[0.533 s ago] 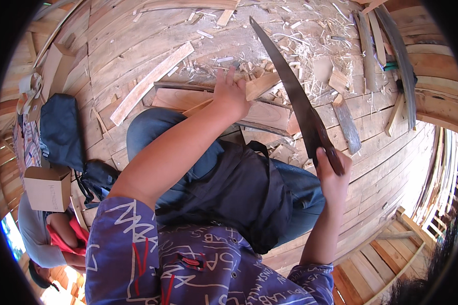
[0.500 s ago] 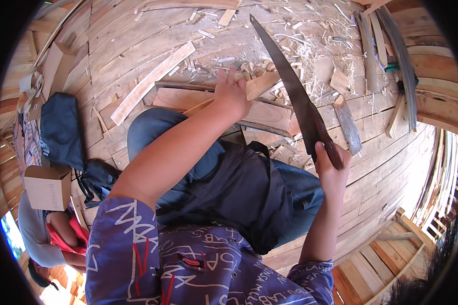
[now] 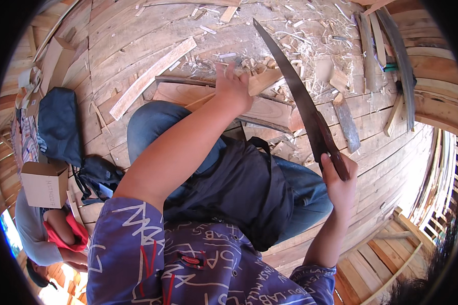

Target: The person saws a piece of wood held by hand while sitting on a floor.

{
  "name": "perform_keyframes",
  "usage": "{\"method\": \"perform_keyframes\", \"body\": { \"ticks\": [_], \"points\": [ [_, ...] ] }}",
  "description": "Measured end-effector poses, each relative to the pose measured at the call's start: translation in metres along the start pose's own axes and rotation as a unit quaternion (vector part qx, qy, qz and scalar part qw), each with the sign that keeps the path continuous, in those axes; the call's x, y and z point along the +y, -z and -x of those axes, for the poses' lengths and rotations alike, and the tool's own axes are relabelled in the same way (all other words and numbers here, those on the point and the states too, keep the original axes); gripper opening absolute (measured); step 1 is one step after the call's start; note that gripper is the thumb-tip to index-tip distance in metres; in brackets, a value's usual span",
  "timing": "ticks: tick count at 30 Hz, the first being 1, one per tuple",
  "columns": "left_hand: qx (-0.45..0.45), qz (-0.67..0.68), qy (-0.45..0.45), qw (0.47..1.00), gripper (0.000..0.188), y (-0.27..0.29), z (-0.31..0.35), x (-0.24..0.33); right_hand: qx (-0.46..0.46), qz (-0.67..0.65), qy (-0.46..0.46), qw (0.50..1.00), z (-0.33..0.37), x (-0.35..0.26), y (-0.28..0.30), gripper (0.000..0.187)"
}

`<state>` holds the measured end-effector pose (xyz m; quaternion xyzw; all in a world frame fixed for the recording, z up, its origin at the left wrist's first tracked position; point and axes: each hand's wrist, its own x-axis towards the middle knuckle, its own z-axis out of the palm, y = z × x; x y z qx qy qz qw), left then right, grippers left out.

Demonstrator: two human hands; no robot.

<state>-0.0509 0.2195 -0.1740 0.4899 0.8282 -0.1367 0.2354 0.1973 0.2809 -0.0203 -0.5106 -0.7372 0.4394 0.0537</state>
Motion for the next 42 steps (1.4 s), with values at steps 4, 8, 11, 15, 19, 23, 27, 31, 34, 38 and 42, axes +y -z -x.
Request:
{"method": "perform_keyframes", "body": {
  "ticks": [4,8,11,15,19,23,27,31,34,38,42],
  "points": [
    [-0.020,0.017,-0.007,1.000,0.070,0.006,0.005,-0.003,-0.002,0.002,-0.053,0.999,0.032,0.004,0.023,0.030],
    [-0.009,0.010,0.005,1.000,0.067,0.003,0.003,-0.004,0.015,-0.025,-0.103,0.994,0.078,0.010,0.059,0.036],
    [-0.010,0.011,0.003,1.000,0.066,0.004,0.002,-0.003,0.010,-0.031,-0.099,0.995,0.106,0.018,0.078,0.038],
    [-0.004,0.003,0.003,1.000,0.067,0.003,0.002,-0.001,0.029,-0.012,-0.093,0.995,0.129,0.011,0.091,0.041],
    [-0.002,-0.004,-0.012,1.000,0.066,0.005,0.003,-0.001,0.032,0.004,-0.085,0.996,0.131,0.005,0.096,0.042],
    [0.016,-0.021,-0.017,1.000,0.065,0.004,0.004,-0.005,0.041,0.000,-0.080,0.996,0.119,-0.002,0.097,0.044],
    [0.026,-0.027,-0.020,0.999,0.065,0.000,0.000,-0.004,0.048,-0.002,-0.077,0.996,0.111,0.000,0.102,0.045],
    [0.034,-0.034,-0.017,0.999,0.065,-0.004,-0.003,-0.006,0.046,-0.009,-0.071,0.996,0.104,-0.003,0.104,0.045],
    [0.042,-0.030,-0.020,0.998,0.066,-0.007,-0.005,-0.010,0.036,-0.009,-0.067,0.997,0.098,-0.006,0.106,0.044],
    [0.006,-0.036,-0.027,0.999,0.069,0.003,-0.003,-0.010,0.025,-0.008,-0.069,0.997,0.093,-0.009,0.108,0.044],
    [-0.006,-0.047,-0.022,0.999,0.073,0.007,-0.003,-0.010,0.016,0.006,-0.073,0.997,0.092,-0.008,0.109,0.045]
  ]
}}
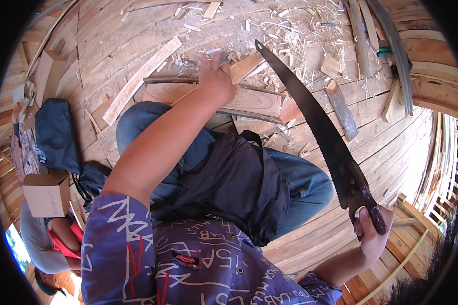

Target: The person saws a piece of wood held by hand while sitting on a floor.

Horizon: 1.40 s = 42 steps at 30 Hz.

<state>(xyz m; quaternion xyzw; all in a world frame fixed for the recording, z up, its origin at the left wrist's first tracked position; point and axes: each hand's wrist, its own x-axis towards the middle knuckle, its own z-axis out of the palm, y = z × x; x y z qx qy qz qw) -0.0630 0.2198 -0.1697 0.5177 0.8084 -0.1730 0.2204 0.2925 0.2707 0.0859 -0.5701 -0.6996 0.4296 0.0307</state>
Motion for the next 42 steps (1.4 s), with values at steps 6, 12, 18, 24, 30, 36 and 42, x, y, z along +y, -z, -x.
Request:
{"method": "perform_keyframes", "body": {
  "ticks": [6,12,18,24,30,36,42],
  "points": [
    [0.102,0.014,0.011,0.995,0.077,-0.001,0.001,0.004,0.001,-0.004,-0.025,1.000,0.014,0.006,-0.001,0.047],
    [0.195,0.050,-0.050,0.978,0.066,-0.018,-0.012,0.006,0.019,-0.011,-0.014,1.000,0.024,0.015,0.002,0.046],
    [0.195,0.039,-0.056,0.978,0.063,-0.021,-0.016,0.008,0.018,-0.003,0.028,0.999,0.017,0.023,0.005,0.048],
    [0.183,0.042,-0.053,0.981,0.066,-0.021,-0.018,0.006,0.026,-0.028,0.004,0.999,0.014,0.018,0.001,0.048],
    [0.156,0.054,-0.043,0.985,0.067,-0.018,-0.019,0.007,0.026,-0.021,0.001,0.999,0.015,0.014,0.000,0.046],
    [0.156,0.058,-0.055,0.985,0.064,-0.016,-0.018,0.006,0.034,-0.026,-0.002,0.999,0.013,0.006,-0.001,0.045],
    [0.162,0.058,-0.058,0.983,0.066,-0.018,-0.020,0.004,0.034,-0.019,-0.012,0.999,0.010,0.009,0.000,0.042]
  ]
}}
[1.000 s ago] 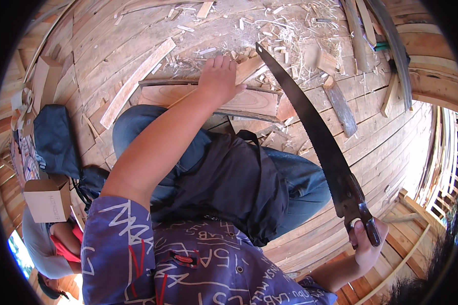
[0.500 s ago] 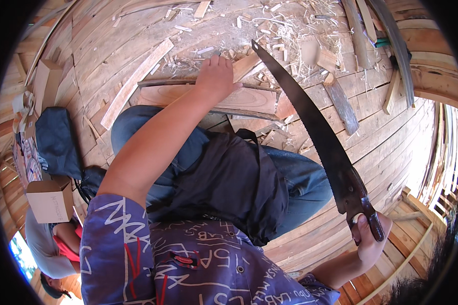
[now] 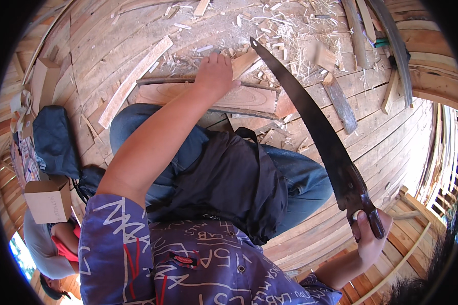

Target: The person saws a piece of wood held by hand while sitting on a floor.

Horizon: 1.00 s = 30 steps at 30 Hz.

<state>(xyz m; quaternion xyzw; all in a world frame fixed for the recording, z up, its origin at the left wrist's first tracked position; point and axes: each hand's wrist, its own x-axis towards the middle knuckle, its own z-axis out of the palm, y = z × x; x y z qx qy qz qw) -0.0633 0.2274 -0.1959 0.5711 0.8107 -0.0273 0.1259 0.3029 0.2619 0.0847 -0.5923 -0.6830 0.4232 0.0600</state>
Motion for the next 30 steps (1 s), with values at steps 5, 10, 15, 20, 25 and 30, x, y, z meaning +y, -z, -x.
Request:
{"method": "perform_keyframes", "body": {
  "ticks": [5,10,15,20,25,30],
  "points": [
    [0.002,0.003,0.005,1.000,0.066,0.002,-0.003,0.001,-0.026,0.054,0.003,0.998,0.011,0.004,0.001,0.043],
    [-0.012,-0.010,0.003,1.000,0.065,0.005,0.002,-0.001,-0.024,0.059,0.010,0.998,0.008,-0.008,0.000,0.044],
    [-0.002,-0.018,-0.005,1.000,0.065,0.003,0.003,0.002,-0.038,0.010,-0.015,0.999,-0.044,-0.019,-0.059,0.036],
    [0.000,-0.009,0.002,1.000,0.063,0.001,0.002,-0.001,-0.050,-0.003,-0.019,0.999,-0.053,-0.029,-0.058,0.035],
    [-0.005,-0.003,0.016,1.000,0.062,0.003,0.003,0.000,-0.046,0.012,-0.004,0.999,-0.038,-0.020,-0.049,0.037],
    [-0.011,-0.011,0.012,1.000,0.063,0.003,0.000,0.004,-0.014,0.032,-0.011,0.999,0.007,-0.009,-0.008,0.043]
  ]
}}
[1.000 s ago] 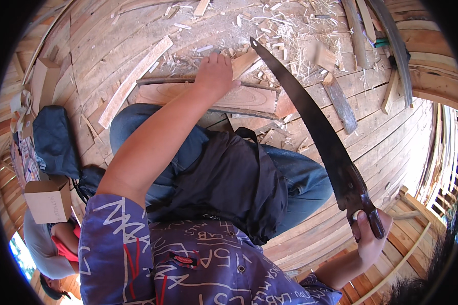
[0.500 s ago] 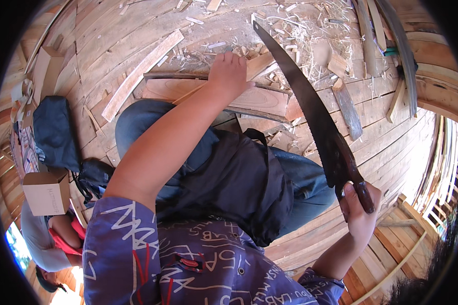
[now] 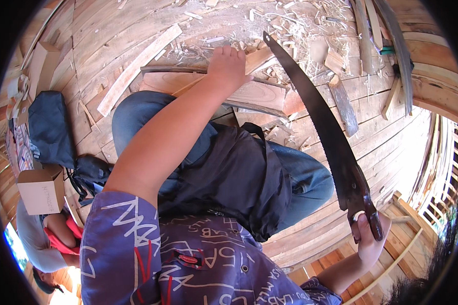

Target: The person saws a piece of wood held by hand while sitting on a floor.

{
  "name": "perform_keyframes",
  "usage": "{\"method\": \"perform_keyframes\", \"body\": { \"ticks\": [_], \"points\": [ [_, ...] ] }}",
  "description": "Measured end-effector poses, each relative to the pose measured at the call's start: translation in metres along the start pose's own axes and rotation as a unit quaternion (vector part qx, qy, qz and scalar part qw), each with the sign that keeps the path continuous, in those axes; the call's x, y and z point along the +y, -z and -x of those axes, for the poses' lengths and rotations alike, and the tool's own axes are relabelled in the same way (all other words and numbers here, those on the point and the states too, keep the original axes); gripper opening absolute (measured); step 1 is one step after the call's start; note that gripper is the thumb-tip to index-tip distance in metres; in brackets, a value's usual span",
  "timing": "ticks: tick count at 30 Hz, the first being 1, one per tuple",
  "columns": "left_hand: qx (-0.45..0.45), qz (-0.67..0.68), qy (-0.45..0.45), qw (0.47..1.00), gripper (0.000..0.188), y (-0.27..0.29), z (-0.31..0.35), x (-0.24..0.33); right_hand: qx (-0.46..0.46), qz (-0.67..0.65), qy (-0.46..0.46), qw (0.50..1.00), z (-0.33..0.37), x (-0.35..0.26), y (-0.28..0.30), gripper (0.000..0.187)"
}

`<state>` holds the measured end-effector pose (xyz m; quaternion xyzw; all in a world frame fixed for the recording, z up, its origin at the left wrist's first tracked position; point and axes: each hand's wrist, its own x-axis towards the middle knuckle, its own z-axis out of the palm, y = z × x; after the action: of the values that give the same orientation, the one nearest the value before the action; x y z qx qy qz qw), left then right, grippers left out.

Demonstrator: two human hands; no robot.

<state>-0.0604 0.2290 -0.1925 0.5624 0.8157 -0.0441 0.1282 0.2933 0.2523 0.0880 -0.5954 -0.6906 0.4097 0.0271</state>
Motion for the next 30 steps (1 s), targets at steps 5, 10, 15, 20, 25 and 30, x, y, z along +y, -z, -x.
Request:
{"method": "perform_keyframes", "body": {
  "ticks": [5,10,15,20,25,30],
  "points": [
    [-0.007,-0.007,0.003,1.000,0.063,0.002,0.003,-0.001,0.008,0.059,0.017,0.998,0.022,0.011,0.023,0.051],
    [-0.012,0.007,0.002,1.000,0.064,0.003,0.003,0.000,0.022,0.032,0.002,0.999,0.015,-0.001,0.013,0.049],
    [0.002,0.014,-0.005,1.000,0.064,0.000,0.007,0.000,-0.020,-0.004,0.022,1.000,-0.035,-0.018,-0.030,0.042],
    [0.012,0.007,-0.004,1.000,0.064,-0.003,0.002,0.001,-0.023,-0.035,0.035,0.998,-0.092,-0.027,-0.083,0.035],
    [-0.007,0.009,0.010,1.000,0.064,0.001,0.000,-0.001,-0.029,-0.030,0.052,0.998,-0.098,-0.027,-0.083,0.033],
    [0.008,0.024,0.011,1.000,0.063,-0.003,0.003,0.000,-0.024,-0.032,0.009,0.999,-0.064,-0.015,-0.056,0.033]
  ]
}}
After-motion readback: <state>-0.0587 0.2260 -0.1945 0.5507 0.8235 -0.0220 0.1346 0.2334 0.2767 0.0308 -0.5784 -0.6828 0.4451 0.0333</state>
